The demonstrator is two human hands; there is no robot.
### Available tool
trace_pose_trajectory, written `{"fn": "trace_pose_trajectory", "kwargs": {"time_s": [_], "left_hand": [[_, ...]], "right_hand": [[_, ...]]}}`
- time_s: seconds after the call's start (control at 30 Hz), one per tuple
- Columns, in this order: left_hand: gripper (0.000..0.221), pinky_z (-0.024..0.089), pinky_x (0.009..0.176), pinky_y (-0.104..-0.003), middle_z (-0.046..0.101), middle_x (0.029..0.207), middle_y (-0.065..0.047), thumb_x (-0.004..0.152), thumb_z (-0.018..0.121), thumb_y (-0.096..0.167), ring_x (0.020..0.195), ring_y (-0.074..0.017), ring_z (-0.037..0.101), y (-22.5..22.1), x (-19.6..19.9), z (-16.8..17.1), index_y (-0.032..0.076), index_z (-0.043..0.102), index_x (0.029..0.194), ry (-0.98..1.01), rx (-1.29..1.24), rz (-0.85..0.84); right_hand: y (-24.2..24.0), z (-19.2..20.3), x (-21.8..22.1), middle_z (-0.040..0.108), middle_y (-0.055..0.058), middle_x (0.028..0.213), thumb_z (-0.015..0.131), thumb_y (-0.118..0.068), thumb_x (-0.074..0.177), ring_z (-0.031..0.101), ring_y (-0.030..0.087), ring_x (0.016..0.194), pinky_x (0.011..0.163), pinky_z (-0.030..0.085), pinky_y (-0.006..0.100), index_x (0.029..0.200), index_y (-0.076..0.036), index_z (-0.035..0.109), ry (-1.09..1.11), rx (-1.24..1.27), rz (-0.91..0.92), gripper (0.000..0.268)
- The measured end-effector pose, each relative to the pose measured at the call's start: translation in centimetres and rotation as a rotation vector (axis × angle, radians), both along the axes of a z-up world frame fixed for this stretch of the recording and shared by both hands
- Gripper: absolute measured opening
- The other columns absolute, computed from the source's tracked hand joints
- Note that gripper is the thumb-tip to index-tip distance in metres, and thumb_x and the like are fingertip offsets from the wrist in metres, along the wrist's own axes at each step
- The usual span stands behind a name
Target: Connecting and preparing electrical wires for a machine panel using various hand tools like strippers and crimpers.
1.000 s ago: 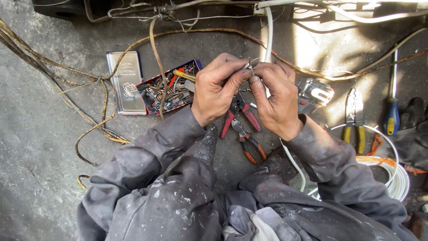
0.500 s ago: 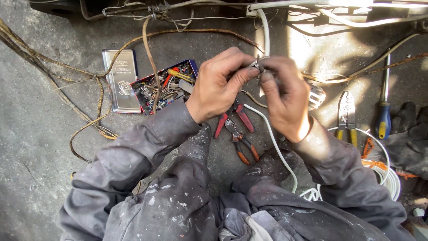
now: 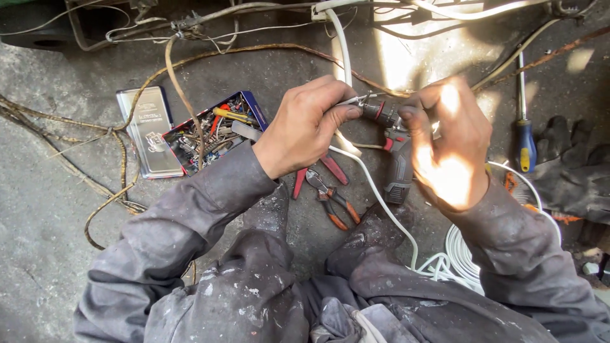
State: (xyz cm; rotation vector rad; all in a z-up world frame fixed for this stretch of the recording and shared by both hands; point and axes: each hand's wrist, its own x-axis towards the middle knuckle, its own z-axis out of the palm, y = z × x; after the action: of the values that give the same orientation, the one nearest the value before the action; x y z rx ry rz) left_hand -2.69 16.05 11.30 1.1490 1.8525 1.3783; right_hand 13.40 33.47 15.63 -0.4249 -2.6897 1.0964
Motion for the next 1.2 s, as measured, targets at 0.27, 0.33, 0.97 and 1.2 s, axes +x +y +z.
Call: {"fn": "trace_pose_trajectory", "kwargs": {"time_s": [0.27, 0.33, 0.97, 1.2], "left_hand": [[0.010, 0.054, 0.081, -0.044, 0.066, 0.099, -0.018, 0.097, 0.066, 0.004, 0.096, -0.0385, 0.068, 1.0, 0.0, -1.2, -0.001, 0.063, 0.105, 0.028, 0.057, -0.142], [0.010, 0.054, 0.082, -0.044, 0.066, 0.100, -0.018, 0.098, 0.066, 0.005, 0.097, -0.0392, 0.068, 1.3, -0.5, -1.4, 0.000, 0.064, 0.106, 0.037, 0.064, -0.149], [0.021, 0.051, 0.095, -0.045, 0.061, 0.117, -0.018, 0.105, 0.063, 0.014, 0.113, -0.0385, 0.062, 2.1, 0.1, -4.2, 0.001, 0.062, 0.121, -0.029, 0.075, -0.298], [0.017, 0.054, 0.087, -0.043, 0.066, 0.107, -0.016, 0.106, 0.063, 0.018, 0.103, -0.0359, 0.067, 2.8, -0.2, -4.1, 0.004, 0.066, 0.116, -0.103, -0.021, -0.327]], "right_hand": [[3.0, 2.5, -5.1, 0.066, 0.010, 0.122, 0.074, -0.013, 0.081, 0.063, 0.026, 0.103, 0.080, 0.053, 0.037, 0.119, -0.012, 0.075, 0.328, 0.634, 0.541, 0.038], [3.5, 2.2, -5.3, 0.068, 0.008, 0.122, 0.073, -0.014, 0.080, 0.065, 0.022, 0.101, 0.077, 0.053, 0.034, 0.119, -0.010, 0.076, 0.331, 0.700, 0.583, 0.039], [4.6, 1.1, -5.4, 0.071, -0.002, 0.101, 0.077, -0.013, 0.079, 0.062, 0.014, 0.072, 0.063, 0.048, 0.029, 0.107, -0.012, 0.079, 0.309, 0.632, 0.600, 0.029], [5.3, -0.3, -4.6, 0.068, -0.003, 0.095, 0.080, -0.014, 0.082, 0.062, 0.014, 0.073, 0.063, 0.048, 0.029, 0.104, -0.012, 0.076, 0.314, 0.660, 0.610, 0.023]]}}
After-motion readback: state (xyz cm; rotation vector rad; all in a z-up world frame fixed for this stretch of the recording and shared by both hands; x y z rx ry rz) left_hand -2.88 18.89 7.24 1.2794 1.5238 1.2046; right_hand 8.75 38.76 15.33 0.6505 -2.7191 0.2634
